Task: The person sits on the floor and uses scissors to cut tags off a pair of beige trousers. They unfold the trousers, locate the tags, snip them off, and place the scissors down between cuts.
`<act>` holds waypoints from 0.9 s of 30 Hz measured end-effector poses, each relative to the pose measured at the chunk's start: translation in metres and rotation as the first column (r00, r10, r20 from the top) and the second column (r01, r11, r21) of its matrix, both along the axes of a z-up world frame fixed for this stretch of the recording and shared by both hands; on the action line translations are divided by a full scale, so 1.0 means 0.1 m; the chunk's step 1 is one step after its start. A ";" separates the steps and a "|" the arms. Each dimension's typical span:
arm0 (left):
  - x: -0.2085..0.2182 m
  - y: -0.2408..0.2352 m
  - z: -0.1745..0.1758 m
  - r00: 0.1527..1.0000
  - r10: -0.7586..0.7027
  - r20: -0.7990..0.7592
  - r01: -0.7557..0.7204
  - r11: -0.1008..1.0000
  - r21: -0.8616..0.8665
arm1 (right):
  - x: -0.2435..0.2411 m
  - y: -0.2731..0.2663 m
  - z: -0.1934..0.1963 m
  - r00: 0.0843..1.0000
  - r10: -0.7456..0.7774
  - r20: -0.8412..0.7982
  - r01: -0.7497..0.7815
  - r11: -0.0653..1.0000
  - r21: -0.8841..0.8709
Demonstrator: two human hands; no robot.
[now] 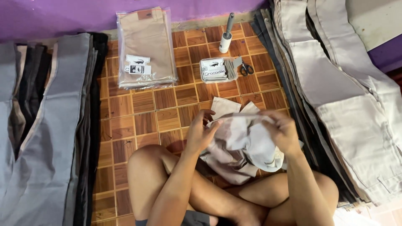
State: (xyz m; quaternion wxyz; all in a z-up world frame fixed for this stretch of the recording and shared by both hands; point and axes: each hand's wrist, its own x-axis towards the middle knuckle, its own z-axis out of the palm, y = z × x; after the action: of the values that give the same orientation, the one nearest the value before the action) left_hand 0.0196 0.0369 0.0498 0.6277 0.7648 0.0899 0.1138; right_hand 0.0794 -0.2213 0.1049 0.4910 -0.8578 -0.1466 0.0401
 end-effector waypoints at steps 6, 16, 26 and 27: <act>-0.14 0.04 0.04 0.939 -0.326 -0.105 0.338 0.932 0.132 | -0.05 0.14 0.43 0.948 -0.314 -0.056 0.317 0.910 0.266; -0.01 0.06 0.21 0.924 0.287 -0.253 -0.230 0.945 0.233 | 0.00 -0.12 0.26 0.874 -0.405 0.268 0.405 0.912 0.060; -0.10 0.05 0.15 0.940 -0.178 -0.290 0.110 0.965 -0.238 | -0.36 0.06 -0.05 0.847 -0.188 0.497 0.302 0.940 -0.161; -0.11 -0.02 0.33 0.930 -0.125 -0.346 -0.016 0.926 -0.376 | -0.42 -0.02 -0.25 0.849 -0.117 0.515 0.212 0.968 -0.131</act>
State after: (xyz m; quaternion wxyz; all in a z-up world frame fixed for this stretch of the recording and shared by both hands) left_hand 0.0085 0.0345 0.0831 0.7366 0.6417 0.2029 -0.0668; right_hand 0.0374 -0.2231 0.0795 0.3566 -0.8892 -0.1909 -0.2141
